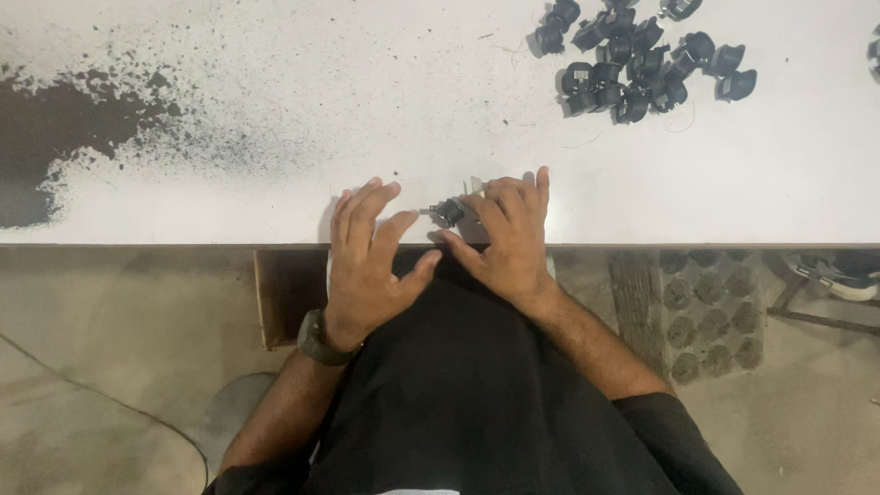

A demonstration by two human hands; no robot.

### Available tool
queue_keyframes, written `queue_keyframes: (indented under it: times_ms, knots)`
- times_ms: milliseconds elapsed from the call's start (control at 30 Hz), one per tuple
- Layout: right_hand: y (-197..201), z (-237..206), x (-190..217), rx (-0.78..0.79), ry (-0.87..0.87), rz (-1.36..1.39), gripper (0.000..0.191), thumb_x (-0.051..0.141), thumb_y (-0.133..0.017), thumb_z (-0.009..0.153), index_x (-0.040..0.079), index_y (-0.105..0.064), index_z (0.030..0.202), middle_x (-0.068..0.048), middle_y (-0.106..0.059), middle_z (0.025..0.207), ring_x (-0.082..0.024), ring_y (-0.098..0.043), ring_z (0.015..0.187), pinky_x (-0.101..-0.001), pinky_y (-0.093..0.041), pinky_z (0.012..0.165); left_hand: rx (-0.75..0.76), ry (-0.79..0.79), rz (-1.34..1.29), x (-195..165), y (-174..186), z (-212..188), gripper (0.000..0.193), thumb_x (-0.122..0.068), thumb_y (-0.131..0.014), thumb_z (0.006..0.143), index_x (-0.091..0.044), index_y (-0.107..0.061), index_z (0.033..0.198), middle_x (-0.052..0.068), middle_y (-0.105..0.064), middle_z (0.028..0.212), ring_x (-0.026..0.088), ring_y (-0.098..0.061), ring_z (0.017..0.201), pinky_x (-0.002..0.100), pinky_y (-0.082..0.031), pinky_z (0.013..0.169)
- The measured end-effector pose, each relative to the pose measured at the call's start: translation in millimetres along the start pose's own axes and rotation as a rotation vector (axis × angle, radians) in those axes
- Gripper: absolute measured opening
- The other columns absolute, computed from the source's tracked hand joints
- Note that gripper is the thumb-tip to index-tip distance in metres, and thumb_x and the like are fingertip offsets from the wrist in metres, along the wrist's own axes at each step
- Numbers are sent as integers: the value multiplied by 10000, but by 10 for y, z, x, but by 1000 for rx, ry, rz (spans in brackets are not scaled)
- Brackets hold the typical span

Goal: The person sits at a white workbench and assembles small black plastic electrical plug components by hand, fitting the metal contact piece into each plastic housing, pressing them together, and placing the finished assembly with a pile of completed parts on the table. They repeat this with one component at a time, then stand up at the end.

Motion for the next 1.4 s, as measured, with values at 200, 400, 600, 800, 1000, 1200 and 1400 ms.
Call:
queue_keyframes:
  times_ms: [200, 400, 600, 800, 1000, 1200, 1400]
  knots:
    - [75, -184, -6, -126, 106, 187, 282, 0, -742, 905, 43, -636, 1163, -98, -601, 1103, -293, -634, 1177, -619, -207, 1327, -6, -67, 156, -144, -144, 13, 292, -244, -827, 871, -108, -721, 1106, 153, -535, 1417, 343, -442, 1407, 604, -315, 1184]
    - [-63, -207, 5, -64, 103, 231, 297, 1, -741, 877, 35, -585, 1127, -120, -657, 1103, -292, -645, 1198, -619, -206, 1283, -55, 27, 87, -19, -234, 3, 175, -145, -801, 909, -113, -732, 1066, 87, -578, 1380, 300, -507, 1383, 575, -341, 1193]
    - [-63, -150, 66, -88, 119, 184, 290, -32, -742, 840, 63, -608, 1079, -102, -674, 993, -288, -673, 1141, -610, -253, 1265, -67, 58, 0, -5, -226, -3, 157, -115, -795, 876, -110, -742, 1024, 71, -605, 1337, 285, -531, 1341, 590, -311, 1189]
    - [-50, -123, 87, -98, 124, 195, 278, -48, -744, 829, 48, -606, 1050, -90, -654, 956, -301, -678, 1127, -600, -309, 1242, -87, 48, -23, -1, -246, -10, 161, -90, -793, 865, -115, -738, 1013, 48, -616, 1318, 269, -535, 1346, 603, -287, 1223]
    - [-56, -96, 107, -74, 133, 207, 287, -61, -752, 802, 42, -601, 1023, -113, -643, 962, -326, -688, 1098, -590, -429, 1182, -116, -75, 81, -6, -303, -36, 106, -76, -792, 893, -110, -713, 956, 78, -600, 1346, 290, -524, 1357, 559, -325, 1223]
    - [-48, -81, 107, -99, 140, 236, 294, -55, -777, 806, 33, -594, 1018, -120, -632, 948, -334, -681, 1072, -589, -452, 1166, -158, -143, 126, -71, -316, -37, 90, -94, -814, 917, -115, -727, 918, 80, -592, 1371, 271, -526, 1353, 545, -321, 1221]
    - [-65, -87, 94, -108, 133, 240, 283, -67, -754, 796, 39, -598, 1008, -102, -635, 912, -325, -690, 1058, -594, -441, 1168, -120, 48, -16, 6, -291, 37, 100, -86, -795, 883, -100, -745, 969, 92, -615, 1335, 287, -548, 1328, 557, -299, 1207]
Point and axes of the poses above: each hand's wrist, its own z-axis towards the middle knuckle, its own y-axis out of the back of the hand, x = y × z, the point moved 5 cm from there along z, towards the middle knuckle
